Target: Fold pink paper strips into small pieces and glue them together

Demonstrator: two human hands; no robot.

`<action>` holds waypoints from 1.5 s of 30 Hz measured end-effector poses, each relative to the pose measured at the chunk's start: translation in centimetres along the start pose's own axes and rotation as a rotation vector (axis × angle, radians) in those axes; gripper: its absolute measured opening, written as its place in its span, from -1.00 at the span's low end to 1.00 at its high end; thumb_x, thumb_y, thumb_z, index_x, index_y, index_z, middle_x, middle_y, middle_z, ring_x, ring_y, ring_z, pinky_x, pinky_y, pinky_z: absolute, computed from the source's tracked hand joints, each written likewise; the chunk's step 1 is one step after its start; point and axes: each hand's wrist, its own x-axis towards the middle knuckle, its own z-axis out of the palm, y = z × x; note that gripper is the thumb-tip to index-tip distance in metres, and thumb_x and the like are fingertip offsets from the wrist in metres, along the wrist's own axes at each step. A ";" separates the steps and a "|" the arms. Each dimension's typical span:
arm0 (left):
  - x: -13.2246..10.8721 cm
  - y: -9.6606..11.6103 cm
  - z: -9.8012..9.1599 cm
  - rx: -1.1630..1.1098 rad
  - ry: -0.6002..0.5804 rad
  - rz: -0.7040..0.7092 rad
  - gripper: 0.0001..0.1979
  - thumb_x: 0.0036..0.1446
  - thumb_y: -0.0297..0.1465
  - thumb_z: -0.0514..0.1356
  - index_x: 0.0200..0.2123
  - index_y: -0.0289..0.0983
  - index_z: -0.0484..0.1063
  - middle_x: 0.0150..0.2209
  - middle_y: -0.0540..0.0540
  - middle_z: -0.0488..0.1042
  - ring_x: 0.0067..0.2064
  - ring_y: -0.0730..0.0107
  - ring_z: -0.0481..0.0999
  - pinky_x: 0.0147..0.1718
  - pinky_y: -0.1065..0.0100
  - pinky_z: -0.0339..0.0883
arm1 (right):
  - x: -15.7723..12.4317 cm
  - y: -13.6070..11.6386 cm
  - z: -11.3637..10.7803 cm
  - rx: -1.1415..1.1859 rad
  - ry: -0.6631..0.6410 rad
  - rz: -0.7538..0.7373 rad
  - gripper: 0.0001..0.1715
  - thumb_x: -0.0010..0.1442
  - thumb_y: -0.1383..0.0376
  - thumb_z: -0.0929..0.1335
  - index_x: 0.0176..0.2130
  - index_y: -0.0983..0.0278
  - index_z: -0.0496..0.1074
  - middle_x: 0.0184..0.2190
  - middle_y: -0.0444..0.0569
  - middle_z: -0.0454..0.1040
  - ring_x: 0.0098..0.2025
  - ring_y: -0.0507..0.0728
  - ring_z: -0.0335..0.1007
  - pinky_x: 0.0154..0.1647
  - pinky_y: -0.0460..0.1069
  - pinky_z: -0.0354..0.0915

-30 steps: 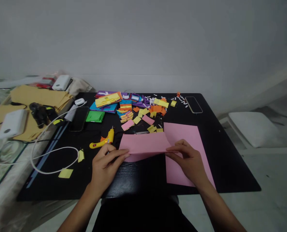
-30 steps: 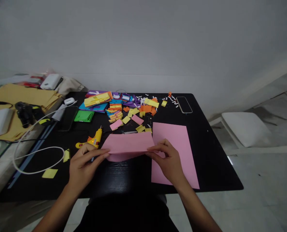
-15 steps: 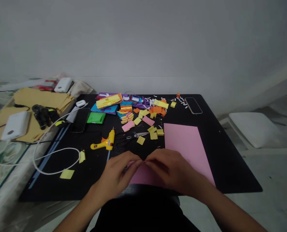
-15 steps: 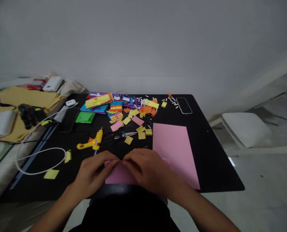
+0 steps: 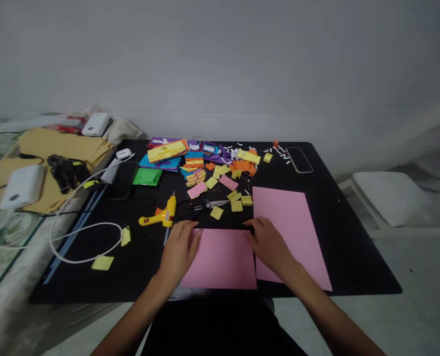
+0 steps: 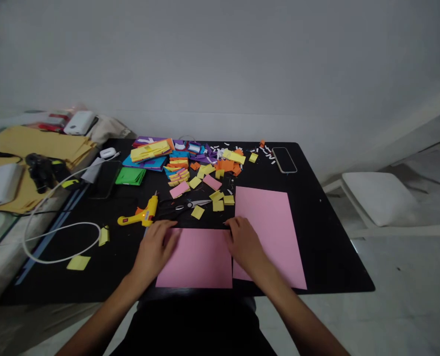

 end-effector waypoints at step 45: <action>-3.4 1.3 3.5 0.335 -0.138 0.196 -0.46 0.44 -0.26 0.14 0.37 -0.39 0.28 0.29 -0.46 0.44 0.31 -0.19 0.45 0.25 -0.16 0.42 | 2.1 -3.9 4.3 -0.140 -0.005 0.060 -0.83 0.48 0.35 0.29 -0.21 0.22 0.42 -0.32 -0.02 0.65 -0.30 0.16 0.57 -0.33 0.00 0.17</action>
